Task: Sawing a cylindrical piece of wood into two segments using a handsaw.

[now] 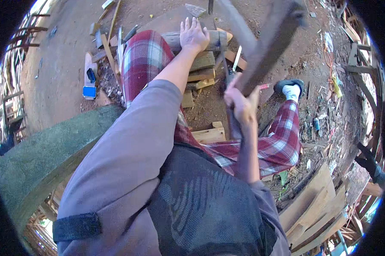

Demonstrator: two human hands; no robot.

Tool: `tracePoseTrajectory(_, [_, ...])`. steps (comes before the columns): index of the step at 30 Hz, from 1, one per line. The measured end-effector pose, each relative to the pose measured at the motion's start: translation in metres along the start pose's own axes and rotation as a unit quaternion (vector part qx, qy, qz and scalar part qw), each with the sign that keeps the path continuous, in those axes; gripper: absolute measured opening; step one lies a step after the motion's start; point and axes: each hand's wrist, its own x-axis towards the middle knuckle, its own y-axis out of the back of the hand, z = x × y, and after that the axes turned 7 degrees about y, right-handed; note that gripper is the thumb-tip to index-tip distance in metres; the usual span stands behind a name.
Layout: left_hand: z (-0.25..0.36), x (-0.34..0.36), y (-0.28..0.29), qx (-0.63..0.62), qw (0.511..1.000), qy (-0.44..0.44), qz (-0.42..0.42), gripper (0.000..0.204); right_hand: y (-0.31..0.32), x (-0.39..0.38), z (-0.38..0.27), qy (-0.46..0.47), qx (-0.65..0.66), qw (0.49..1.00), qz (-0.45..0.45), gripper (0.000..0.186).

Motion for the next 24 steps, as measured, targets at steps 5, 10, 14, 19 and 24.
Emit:
tracePoseTrajectory(5, [-0.008, 0.008, -0.002, -0.013, 1.0, -0.002, 0.017, 0.061, 0.006, -0.014, -0.016, 0.03, 0.015, 0.999, -0.041, 0.007])
tracePoseTrajectory(10, [-0.006, 0.004, -0.008, 0.015, 0.999, -0.022, 0.028, 0.06, 0.003, -0.016, -0.016, -0.012, 0.003, 0.999, -0.052, 0.009])
tracePoseTrajectory(14, [-0.004, -0.001, -0.012, 0.005, 1.0, -0.031, 0.003, 0.058, 0.019, -0.02, 0.013, 0.006, 0.01, 0.997, -0.077, 0.007])
tracePoseTrajectory(19, [-0.009, 0.01, -0.008, -0.033, 0.998, -0.045, 0.04, 0.055, 0.023, 0.007, -0.005, -0.013, 0.134, 0.99, -0.052, 0.007])
tracePoseTrajectory(24, [-0.018, 0.026, -0.003, -0.038, 0.999, -0.007, 0.012, 0.05, 0.025, 0.024, 0.004, -0.009, 0.09, 0.991, -0.096, 0.006])
